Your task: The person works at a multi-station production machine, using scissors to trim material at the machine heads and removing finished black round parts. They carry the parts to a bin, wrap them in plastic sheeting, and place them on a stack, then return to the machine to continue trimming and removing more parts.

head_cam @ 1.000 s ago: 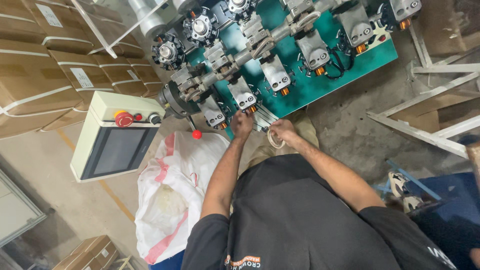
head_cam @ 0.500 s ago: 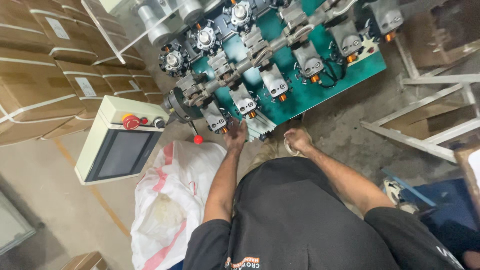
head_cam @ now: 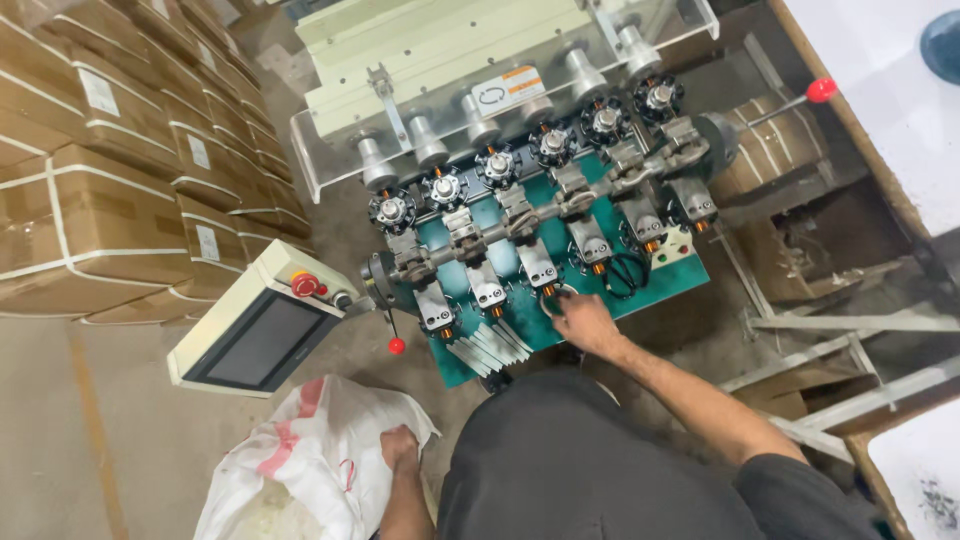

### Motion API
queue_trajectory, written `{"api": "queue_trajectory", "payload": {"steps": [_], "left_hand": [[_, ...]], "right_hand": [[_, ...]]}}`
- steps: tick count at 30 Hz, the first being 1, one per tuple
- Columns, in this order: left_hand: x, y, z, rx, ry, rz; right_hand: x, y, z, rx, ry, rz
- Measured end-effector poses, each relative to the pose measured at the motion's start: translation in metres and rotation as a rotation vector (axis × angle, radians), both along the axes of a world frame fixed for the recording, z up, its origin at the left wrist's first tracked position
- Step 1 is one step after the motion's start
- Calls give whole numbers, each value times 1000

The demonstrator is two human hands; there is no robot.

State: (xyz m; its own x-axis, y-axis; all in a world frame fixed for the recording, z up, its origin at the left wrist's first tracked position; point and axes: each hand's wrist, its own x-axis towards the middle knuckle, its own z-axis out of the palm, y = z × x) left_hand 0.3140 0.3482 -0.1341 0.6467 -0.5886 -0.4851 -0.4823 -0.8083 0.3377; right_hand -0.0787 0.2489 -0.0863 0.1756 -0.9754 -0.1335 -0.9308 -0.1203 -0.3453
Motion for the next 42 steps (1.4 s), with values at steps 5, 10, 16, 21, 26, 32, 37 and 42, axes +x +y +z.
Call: {"api": "queue_trajectory", "payload": {"steps": [5,10,16,21,26,32,37,42], "left_hand": [[2,25,4,97,86,77],[-3,22,6,95,11,-161],[-21,23,7,14,14,-75],[-45,3,12,60,141,-178],[-76,-36,6,-119,490,-383],[-165,-85,20,-212,1146,-782],[-258,-120,85,-266,968,-1213],[-347,-180,151,-622,1039,-1077]], "right_hand": [[-73,-62,-3,188,27,-431],[-99,-64,1,644,286,-214],[-62,-22,-12,551,-30,-487],[-62,17,-28,718,-207,-316],[-111,51,-13,1001,-387,-109],[-208,55,88,449,-246,-100],[-225,4,183,0,-227,-429],[-244,-73,232,171,188,-393]]}}
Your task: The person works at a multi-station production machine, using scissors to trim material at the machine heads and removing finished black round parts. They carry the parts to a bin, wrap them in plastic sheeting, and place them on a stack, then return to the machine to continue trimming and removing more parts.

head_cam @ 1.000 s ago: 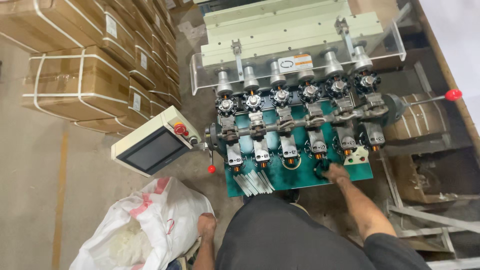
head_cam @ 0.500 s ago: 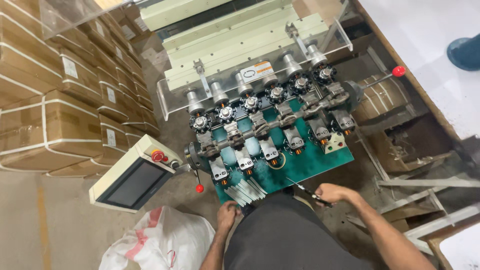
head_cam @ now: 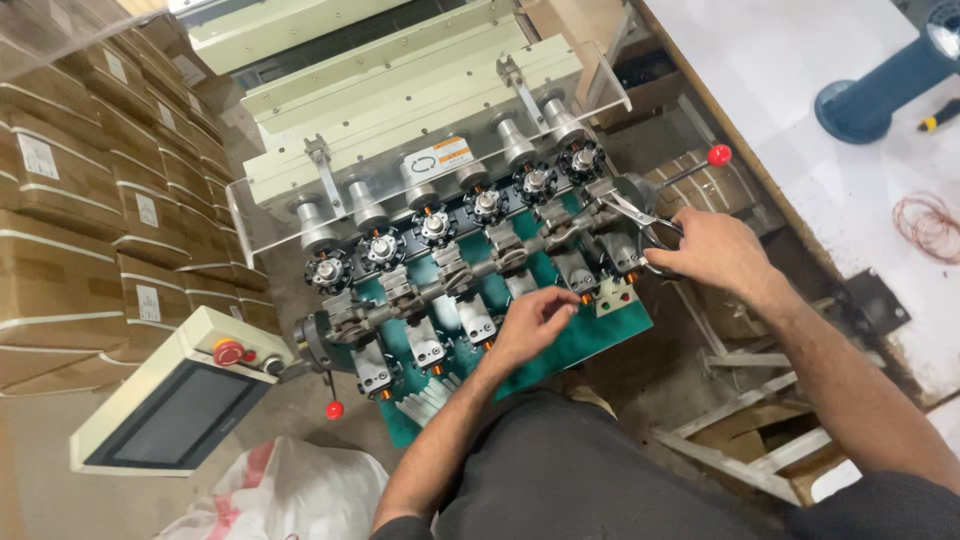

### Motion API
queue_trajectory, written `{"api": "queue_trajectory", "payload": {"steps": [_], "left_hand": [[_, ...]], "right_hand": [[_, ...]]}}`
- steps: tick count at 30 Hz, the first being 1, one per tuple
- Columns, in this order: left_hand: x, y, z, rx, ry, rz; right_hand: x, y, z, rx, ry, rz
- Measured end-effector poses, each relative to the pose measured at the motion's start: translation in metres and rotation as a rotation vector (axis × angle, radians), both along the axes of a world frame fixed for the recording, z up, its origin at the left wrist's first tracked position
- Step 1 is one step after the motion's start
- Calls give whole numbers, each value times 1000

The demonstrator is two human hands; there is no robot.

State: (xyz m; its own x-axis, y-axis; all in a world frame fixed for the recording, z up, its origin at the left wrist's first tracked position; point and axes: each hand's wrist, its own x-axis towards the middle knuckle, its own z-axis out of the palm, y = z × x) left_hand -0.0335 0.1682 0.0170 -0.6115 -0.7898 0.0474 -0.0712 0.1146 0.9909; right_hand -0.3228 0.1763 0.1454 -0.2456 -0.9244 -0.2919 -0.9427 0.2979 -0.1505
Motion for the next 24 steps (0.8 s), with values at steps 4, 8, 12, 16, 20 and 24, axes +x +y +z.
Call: {"api": "queue_trajectory", "payload": {"steps": [4,8,12,16,20,24], "left_hand": [[-79,-78,24,-147,-13,357],[-145,-147,23,-306,-302,547],[-183,-174,7,-209,-620,585],[-194,-182,-13,-84,-678,713],[-193,-195,-32,103,-221,779],[-192,-211,-45,364,231,763]], "right_hand": [[-34,-52,5,60,47,123],[-68,-93,-6,145,-40,272],[-89,-119,-19,180,-141,357],[-100,-136,-26,192,-153,460],[-106,-150,-30,198,-241,579],[-107,-158,-33,241,-229,646]]}}
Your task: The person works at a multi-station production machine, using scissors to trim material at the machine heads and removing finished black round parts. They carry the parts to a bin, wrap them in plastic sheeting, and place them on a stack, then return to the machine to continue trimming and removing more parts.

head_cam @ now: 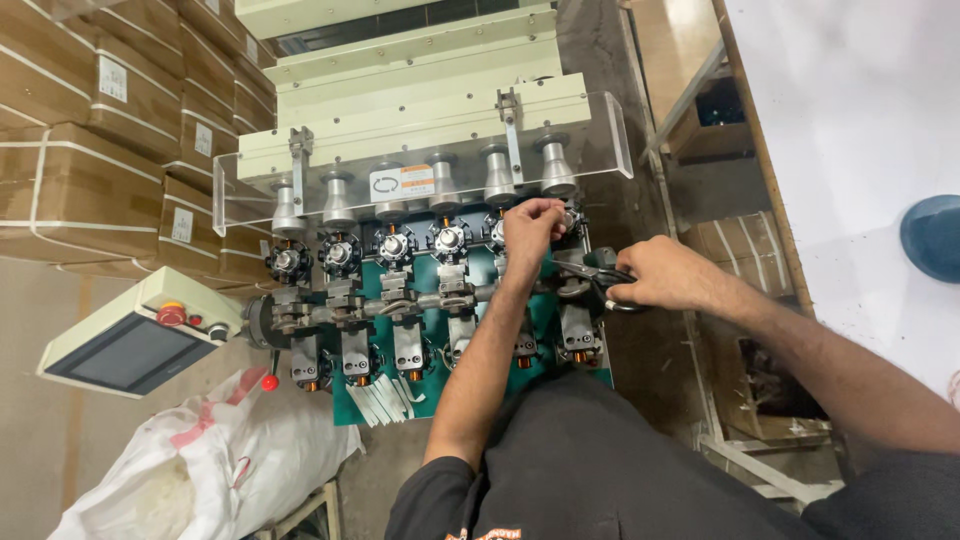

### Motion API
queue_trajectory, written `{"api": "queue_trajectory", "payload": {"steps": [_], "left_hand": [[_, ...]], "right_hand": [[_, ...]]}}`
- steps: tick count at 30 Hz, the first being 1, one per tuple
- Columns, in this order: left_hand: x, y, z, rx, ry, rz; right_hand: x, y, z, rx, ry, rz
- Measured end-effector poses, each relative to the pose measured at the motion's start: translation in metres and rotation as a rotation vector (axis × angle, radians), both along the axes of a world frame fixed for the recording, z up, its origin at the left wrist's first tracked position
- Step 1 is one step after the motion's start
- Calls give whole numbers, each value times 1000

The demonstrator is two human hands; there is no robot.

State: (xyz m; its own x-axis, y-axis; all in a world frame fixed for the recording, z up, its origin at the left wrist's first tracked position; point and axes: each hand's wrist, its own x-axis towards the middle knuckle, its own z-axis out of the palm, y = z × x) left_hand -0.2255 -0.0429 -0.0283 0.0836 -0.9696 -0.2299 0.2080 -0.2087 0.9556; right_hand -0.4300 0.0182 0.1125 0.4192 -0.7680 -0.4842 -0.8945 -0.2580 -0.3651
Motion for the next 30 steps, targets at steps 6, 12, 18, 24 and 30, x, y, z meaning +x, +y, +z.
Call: {"api": "queue_trajectory", "payload": {"steps": [6,12,18,24,30], "left_hand": [[-7,-5,-7,30,126,-3],[-5,-3,1,-77,-100,76],[9,7,20,-296,-636,104],[14,31,28,-305,-1056,-175],[8,36,27,-428,-1152,-350]], "right_hand": [[-2,-4,3,33,2,33],[-15,0,7,30,-44,13],[-24,3,6,-15,-12,70],[-27,6,8,41,-14,28],[-25,7,11,41,27,59]]}}
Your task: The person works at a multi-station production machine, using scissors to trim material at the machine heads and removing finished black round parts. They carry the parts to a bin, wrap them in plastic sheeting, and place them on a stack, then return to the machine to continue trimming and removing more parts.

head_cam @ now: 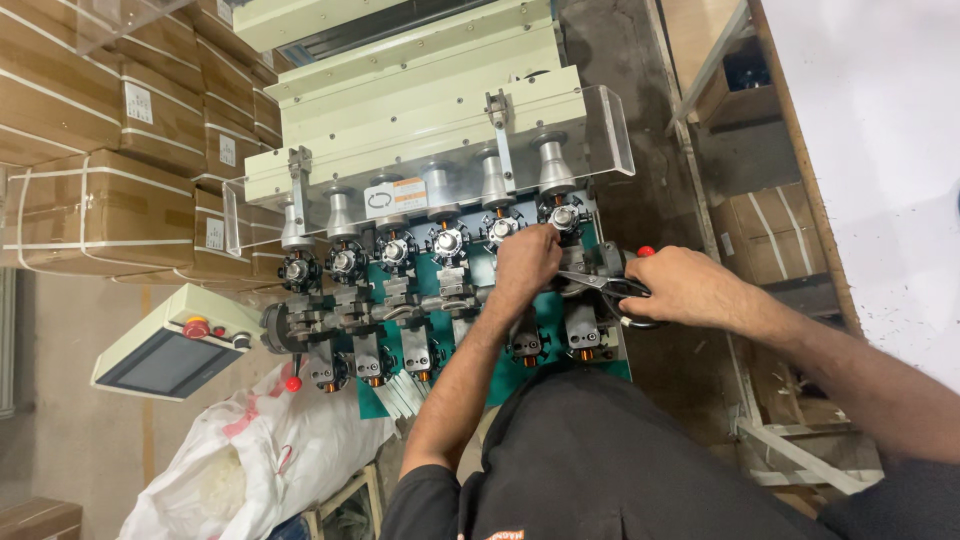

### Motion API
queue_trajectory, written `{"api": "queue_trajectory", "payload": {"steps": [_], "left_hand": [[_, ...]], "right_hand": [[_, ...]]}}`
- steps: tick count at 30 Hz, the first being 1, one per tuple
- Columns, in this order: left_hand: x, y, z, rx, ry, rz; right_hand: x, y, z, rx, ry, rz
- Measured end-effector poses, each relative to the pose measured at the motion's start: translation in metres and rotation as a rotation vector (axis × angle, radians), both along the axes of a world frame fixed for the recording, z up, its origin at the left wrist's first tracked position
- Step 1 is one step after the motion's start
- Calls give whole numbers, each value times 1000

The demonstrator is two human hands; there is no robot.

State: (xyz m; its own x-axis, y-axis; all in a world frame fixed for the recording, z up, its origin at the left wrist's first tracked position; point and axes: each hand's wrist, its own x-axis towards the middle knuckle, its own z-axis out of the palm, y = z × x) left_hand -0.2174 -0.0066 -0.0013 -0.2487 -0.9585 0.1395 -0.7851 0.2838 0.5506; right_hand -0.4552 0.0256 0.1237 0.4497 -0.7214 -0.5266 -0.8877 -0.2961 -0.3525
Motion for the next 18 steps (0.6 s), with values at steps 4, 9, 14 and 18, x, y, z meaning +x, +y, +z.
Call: {"api": "queue_trajectory", "payload": {"steps": [4,9,14,18], "left_hand": [[2,0,5,-31,-164,-45],[7,6,16,23,-197,-83],[26,16,33,82,-54,116],[51,17,40,124,-44,394]], "right_hand": [[1,1,2,33,7,-29],[0,0,0,46,36,-11],[3,0,-3,-30,-57,-24],[27,1,-6,-72,-125,-110]]}}
